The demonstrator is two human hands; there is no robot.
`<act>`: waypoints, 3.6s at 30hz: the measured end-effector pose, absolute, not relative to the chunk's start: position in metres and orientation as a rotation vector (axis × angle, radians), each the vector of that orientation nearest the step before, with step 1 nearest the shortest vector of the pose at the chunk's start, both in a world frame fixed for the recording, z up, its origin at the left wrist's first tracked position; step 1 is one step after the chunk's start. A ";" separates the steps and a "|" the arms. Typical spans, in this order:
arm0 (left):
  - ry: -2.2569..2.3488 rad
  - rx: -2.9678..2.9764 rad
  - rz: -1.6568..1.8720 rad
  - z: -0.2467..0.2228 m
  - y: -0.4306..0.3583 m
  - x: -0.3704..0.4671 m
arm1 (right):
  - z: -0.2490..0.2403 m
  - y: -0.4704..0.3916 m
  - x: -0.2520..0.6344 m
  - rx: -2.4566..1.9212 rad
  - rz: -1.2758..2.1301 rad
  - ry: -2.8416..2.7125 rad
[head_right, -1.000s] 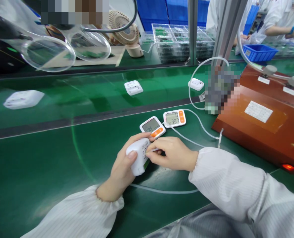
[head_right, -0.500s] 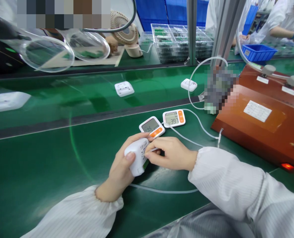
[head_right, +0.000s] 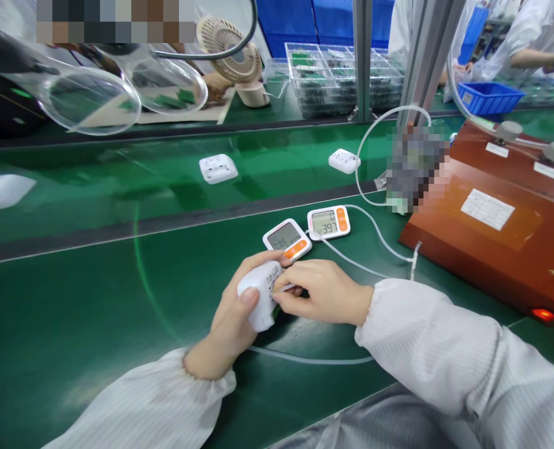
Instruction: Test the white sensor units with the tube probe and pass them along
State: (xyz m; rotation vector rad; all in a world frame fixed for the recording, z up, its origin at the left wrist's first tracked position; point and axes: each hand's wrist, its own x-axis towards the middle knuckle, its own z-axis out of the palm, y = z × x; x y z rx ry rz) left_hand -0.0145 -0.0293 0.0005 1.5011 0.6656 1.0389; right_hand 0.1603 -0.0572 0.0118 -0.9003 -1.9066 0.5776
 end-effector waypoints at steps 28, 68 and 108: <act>0.697 1.571 1.078 0.001 -0.031 -0.013 | 0.012 -0.058 0.158 -0.929 0.403 -1.934; 0.631 1.373 0.812 0.008 -0.031 -0.014 | 0.012 -0.060 0.171 -1.211 0.686 -1.737; 0.668 1.333 0.860 0.003 -0.029 -0.009 | 0.015 -0.059 0.169 -1.309 0.941 -1.663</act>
